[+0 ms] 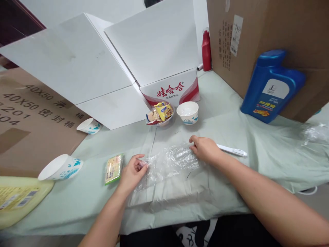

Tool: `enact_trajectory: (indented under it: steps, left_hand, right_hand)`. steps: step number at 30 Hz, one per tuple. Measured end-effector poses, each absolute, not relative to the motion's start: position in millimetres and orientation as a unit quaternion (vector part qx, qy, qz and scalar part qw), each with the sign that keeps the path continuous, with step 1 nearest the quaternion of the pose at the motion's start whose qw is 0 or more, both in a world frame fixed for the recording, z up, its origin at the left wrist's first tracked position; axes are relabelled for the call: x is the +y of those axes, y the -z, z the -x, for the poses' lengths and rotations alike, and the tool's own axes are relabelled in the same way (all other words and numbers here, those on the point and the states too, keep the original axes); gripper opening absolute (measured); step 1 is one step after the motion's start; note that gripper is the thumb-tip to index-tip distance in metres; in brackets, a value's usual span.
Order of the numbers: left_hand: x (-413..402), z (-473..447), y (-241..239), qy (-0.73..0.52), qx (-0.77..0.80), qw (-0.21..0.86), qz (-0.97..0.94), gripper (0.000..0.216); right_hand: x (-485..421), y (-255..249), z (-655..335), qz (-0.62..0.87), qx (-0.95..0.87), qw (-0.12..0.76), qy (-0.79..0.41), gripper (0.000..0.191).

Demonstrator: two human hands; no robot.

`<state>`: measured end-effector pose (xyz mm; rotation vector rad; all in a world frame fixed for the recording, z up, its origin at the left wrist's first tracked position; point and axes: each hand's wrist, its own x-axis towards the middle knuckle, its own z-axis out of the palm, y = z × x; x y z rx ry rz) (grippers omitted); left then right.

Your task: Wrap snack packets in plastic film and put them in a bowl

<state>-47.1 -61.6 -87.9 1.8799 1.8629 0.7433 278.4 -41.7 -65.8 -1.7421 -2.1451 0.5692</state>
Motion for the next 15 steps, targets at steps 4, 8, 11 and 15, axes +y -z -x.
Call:
enact_trajectory:
  steps: [4,8,11,15]
  left_hand:
    - [-71,53,85,-0.227,0.689,0.144,-0.673,0.041]
    - [-77,58,77,-0.221,0.720,-0.049,-0.656,0.038]
    - [-85,44,74,-0.287,0.613,-0.176,-0.715,0.026]
    - [-99,10,80,-0.161,0.406,-0.046,-0.899,0.045]
  right_hand:
    - [-40,69,-274,0.618,-0.765,0.091,-0.159,0.031]
    - [-41,70,-270,0.617,-0.771,0.079,-0.139,0.031]
    - [-42,71,-267,0.616,-0.772,0.079,-0.137,0.030]
    - [-40,70,-275,0.618,-0.770,0.079,-0.139,0.033]
